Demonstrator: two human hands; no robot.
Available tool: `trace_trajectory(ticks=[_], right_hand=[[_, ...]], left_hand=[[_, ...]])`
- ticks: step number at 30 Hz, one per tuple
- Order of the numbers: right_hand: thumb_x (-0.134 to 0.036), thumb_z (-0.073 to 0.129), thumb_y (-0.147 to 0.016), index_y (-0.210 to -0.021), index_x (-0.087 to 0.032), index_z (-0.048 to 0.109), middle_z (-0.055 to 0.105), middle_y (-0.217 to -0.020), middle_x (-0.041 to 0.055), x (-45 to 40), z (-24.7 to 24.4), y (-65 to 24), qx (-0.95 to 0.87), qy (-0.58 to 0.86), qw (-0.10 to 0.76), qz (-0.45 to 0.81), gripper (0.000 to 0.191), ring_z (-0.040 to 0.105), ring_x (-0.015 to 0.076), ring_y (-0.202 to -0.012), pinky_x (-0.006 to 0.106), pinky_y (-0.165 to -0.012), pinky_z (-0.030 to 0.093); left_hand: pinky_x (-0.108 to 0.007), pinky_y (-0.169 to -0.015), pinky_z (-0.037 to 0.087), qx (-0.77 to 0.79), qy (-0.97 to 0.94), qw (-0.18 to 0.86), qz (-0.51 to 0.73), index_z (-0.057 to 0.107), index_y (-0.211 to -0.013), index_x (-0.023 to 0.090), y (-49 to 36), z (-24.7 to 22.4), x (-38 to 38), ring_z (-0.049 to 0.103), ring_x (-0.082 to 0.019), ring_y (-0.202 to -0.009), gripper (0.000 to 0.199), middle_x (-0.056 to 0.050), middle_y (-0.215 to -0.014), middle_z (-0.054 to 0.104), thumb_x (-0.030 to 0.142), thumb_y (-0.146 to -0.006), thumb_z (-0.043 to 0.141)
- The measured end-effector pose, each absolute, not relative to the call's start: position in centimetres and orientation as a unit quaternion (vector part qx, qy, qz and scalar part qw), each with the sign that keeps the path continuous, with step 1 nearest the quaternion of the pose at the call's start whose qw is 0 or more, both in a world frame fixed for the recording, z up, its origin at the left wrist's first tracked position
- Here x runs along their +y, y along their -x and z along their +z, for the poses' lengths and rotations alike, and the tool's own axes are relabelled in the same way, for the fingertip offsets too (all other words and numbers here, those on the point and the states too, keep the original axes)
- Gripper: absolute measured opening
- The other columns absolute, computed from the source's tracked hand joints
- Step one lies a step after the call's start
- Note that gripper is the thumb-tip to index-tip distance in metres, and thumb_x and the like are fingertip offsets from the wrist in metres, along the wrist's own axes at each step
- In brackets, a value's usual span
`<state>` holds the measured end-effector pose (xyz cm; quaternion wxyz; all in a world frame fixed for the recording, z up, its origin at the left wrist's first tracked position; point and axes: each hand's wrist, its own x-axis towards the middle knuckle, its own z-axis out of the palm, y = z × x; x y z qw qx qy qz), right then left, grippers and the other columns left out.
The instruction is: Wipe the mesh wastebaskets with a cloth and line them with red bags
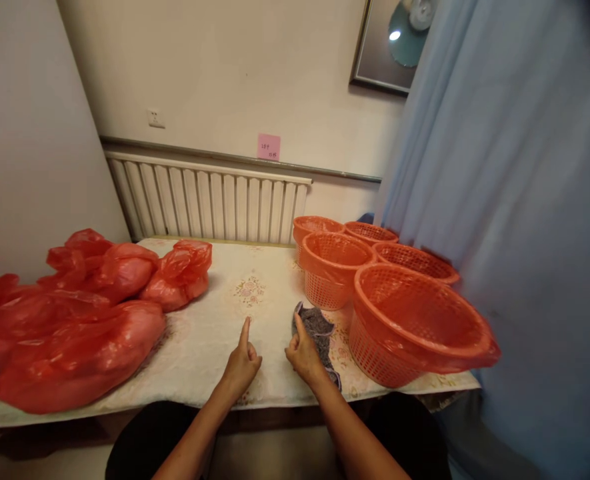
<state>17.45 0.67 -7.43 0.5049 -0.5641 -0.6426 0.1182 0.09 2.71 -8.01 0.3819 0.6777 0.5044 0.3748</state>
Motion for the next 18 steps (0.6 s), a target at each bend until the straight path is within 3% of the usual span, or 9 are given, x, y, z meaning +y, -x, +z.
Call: trace_trajectory(ticks=[3,4,6,8,11,15,18], right_hand=[[-0.007,0.047,-0.073,-0.137,-0.018,0.045,0.066,-0.081,0.0004,-2.8,-4.3,-18.6,-0.701,0.547,0.44,0.125,0.066,0.058,0.0157,-0.062,0.03,-0.066,0.053],[-0.007,0.047,-0.077,-0.136,-0.02,0.047,0.067,-0.093,0.0029,-4.2,-3.1,-19.5,-0.72,0.538,0.425,0.103,0.06,0.06,0.0162,-0.068,0.032,-0.071,0.053],[-0.01,0.047,-0.084,-0.134,-0.022,0.049,0.063,-0.116,0.0083,-7.0,-0.6,-22.0,-0.734,0.526,0.429,-0.014,0.051,0.06,0.0224,-0.101,0.038,-0.09,0.049],[-0.014,0.045,-0.089,-0.134,-0.021,0.047,0.059,-0.124,0.0113,-9.3,1.4,-25.5,-0.71,0.542,0.423,-0.151,0.046,0.054,0.0252,-0.114,0.043,-0.098,0.044],[-0.023,0.053,-0.089,-0.13,-0.017,0.051,0.061,-0.121,0.0151,-11.1,2.7,-31.5,-0.638,0.624,0.326,-0.311,0.041,0.055,0.0293,-0.109,0.046,-0.092,0.043],[-0.026,0.052,-0.091,-0.091,-0.019,0.064,0.067,-0.076,0.0068,-12.1,2.6,-37.5,-0.632,0.697,0.128,-0.314,0.014,0.061,0.0218,-0.072,0.032,-0.065,0.04],[-0.032,0.046,-0.095,-0.071,-0.021,0.056,0.062,-0.065,0.0022,-13.6,3.7,-38.4,-0.622,0.695,0.134,-0.335,0.028,0.058,0.0173,-0.06,0.029,-0.057,0.034]], left_hand=[[-0.025,-0.059,0.039,0.506,-0.68,0.4,0.348,0.028,-0.147,0.01,0.2,-8.1,2.7,0.048,-0.013,-0.055,0.078,0.009,-0.06,0.045,0.019,-0.073,0.05],[-0.025,-0.057,0.039,0.506,-0.68,0.41,0.337,0.038,-0.142,0.009,0.2,-8.2,2.7,0.047,-0.013,-0.055,0.071,0.008,-0.06,0.045,0.023,-0.073,0.05],[-0.025,-0.054,0.038,0.501,-0.681,0.43,0.317,0.05,-0.131,0.006,0.2,-8.6,2.5,0.046,-0.013,-0.053,0.062,0.007,-0.061,0.045,0.031,-0.074,0.05],[-0.025,-0.05,0.036,0.491,-0.682,0.451,0.301,0.055,-0.125,0.006,0.0,-9.1,2.2,0.044,-0.013,-0.051,0.06,0.007,-0.06,0.043,0.036,-0.073,0.05],[-0.025,-0.049,0.035,0.467,-0.686,0.479,0.285,0.058,-0.12,0.007,-0.8,-9.6,1.5,0.043,-0.013,-0.049,0.059,0.007,-0.058,0.043,0.04,-0.071,0.051],[-0.026,-0.05,0.034,0.44,-0.689,0.504,0.279,0.06,-0.115,0.006,-1.7,-9.7,0.3,0.044,-0.014,-0.05,0.056,0.007,-0.057,0.045,0.037,-0.07,0.053],[-0.026,-0.05,0.034,0.426,-0.684,0.525,0.275,0.063,-0.111,0.007,-2.0,-9.4,-0.7,0.045,-0.014,-0.048,0.05,0.006,-0.054,0.048,0.033,-0.069,0.053]])
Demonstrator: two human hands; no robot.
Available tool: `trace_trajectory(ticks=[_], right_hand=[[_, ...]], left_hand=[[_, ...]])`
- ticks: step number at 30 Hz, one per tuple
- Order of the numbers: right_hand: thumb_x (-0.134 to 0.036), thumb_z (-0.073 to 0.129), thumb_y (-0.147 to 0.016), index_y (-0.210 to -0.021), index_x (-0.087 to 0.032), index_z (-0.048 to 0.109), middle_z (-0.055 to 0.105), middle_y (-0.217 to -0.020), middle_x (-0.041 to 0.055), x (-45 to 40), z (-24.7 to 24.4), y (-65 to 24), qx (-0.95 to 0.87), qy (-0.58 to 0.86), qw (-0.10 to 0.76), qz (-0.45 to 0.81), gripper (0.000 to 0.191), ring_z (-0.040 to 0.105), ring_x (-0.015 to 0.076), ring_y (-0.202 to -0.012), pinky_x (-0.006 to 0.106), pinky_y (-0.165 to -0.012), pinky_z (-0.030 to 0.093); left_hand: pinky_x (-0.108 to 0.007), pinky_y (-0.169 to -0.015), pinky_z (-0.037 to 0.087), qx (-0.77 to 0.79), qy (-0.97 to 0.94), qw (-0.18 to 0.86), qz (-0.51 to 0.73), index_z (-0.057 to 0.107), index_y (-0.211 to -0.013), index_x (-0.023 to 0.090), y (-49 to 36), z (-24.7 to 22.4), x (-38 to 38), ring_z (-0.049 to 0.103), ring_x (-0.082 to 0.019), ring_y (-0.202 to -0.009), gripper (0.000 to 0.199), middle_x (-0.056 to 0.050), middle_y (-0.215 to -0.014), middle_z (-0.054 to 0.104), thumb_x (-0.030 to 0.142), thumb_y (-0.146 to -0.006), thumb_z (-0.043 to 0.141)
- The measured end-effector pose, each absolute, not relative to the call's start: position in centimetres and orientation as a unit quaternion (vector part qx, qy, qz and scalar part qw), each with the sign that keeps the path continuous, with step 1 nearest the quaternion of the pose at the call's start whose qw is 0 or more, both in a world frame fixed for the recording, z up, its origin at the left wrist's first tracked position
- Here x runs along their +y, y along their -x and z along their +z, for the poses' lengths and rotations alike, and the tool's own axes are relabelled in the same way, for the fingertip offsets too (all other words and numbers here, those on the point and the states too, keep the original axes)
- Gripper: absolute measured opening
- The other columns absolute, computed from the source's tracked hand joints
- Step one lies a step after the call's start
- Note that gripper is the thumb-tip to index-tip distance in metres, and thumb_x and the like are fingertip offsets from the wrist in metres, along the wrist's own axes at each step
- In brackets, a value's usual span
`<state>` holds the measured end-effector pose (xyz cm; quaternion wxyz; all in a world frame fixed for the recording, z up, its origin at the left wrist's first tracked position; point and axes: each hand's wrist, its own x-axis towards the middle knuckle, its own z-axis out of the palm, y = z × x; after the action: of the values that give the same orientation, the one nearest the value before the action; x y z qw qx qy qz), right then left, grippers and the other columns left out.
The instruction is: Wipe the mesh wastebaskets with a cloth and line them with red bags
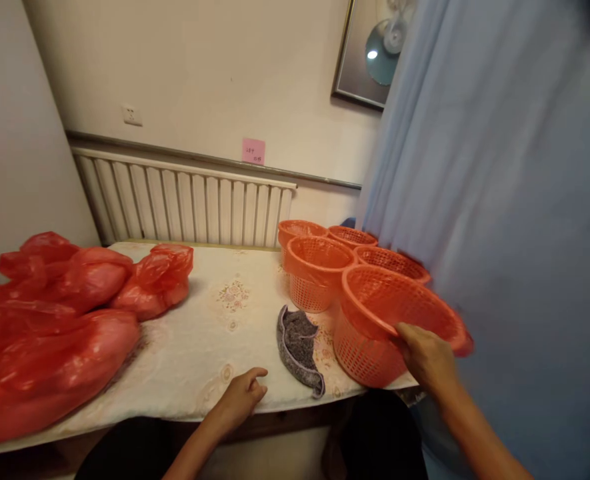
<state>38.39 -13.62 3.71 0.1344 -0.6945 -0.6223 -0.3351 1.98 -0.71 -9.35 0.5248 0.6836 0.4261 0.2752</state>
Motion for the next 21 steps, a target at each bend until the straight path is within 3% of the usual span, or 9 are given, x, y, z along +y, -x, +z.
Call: trace_trajectory(ticks=[3,6,10,13,17,21], right_hand=[[-0.04,0.044,-0.096,-0.075,-0.021,0.057,0.061,-0.069,0.0014,-16.0,6.7,-36.4,-0.641,0.645,0.213,-0.358,0.031,0.058,0.016,-0.063,0.027,-0.058,0.034],[-0.035,0.048,-0.095,-0.086,-0.02,0.061,0.063,-0.075,0.0022,-17.4,10.3,-32.8,-0.683,0.568,0.283,-0.362,0.022,0.057,0.015,-0.067,0.027,-0.064,0.037],[-0.025,0.05,-0.094,-0.084,-0.019,0.06,0.055,-0.066,0.0002,-15.2,12.5,-27.1,-0.749,0.483,0.332,-0.309,0.016,0.049,0.0134,-0.061,0.028,-0.062,0.032],[-0.019,0.044,-0.095,-0.079,-0.019,0.061,0.048,-0.061,0.0004,-10.7,11.5,-22.7,-0.783,0.438,0.347,-0.274,0.023,0.042,0.0148,-0.06,0.03,-0.06,0.027],[-0.014,0.038,-0.095,-0.074,-0.018,0.061,0.052,-0.063,0.0026,-4.5,7.2,-17.6,-0.812,0.422,0.329,-0.233,0.032,0.041,0.0162,-0.063,0.032,-0.062,0.025],[-0.017,0.041,-0.095,-0.078,-0.018,0.061,0.056,-0.067,0.003,-1.1,3.4,-15.0,-0.831,0.407,0.322,-0.2,0.027,0.044,0.0172,-0.068,0.031,-0.066,0.026]], left_hand=[[-0.025,-0.048,0.033,0.418,-0.669,0.542,0.29,0.064,-0.108,0.009,-2.1,-8.5,-1.4,0.045,-0.013,-0.044,0.045,0.007,-0.052,0.048,0.031,-0.07,0.054],[-0.025,-0.05,0.036,0.413,-0.646,0.547,0.336,0.062,-0.108,0.011,-2.0,-6.7,-1.7,0.046,-0.011,-0.045,0.042,0.006,-0.058,0.049,0.035,-0.075,0.053],[-0.024,-0.058,0.042,0.406,-0.603,0.527,0.44,0.06,-0.11,0.015,-0.3,-3.4,-2.2,0.053,-0.011,-0.055,0.04,0.002,-0.075,0.057,0.045,-0.086,0.047],[-0.025,-0.062,0.046,0.389,-0.533,0.513,0.549,0.061,-0.107,0.016,2.0,-1.4,-2.5,0.057,-0.012,-0.061,0.041,0.0,-0.079,0.06,0.05,-0.089,0.049],[-0.025,-0.062,0.052,0.373,-0.445,0.519,0.628,0.061,-0.104,0.014,4.7,-0.3,-2.0,0.063,-0.014,-0.065,0.044,-0.003,-0.081,0.064,0.054,-0.085,0.057],[-0.025,-0.057,0.055,0.352,-0.255,0.624,0.65,0.059,-0.09,0.014,6.5,0.1,-0.5,0.067,-0.016,-0.064,0.02,-0.004,-0.077,0.066,0.031,-0.084,0.067]])
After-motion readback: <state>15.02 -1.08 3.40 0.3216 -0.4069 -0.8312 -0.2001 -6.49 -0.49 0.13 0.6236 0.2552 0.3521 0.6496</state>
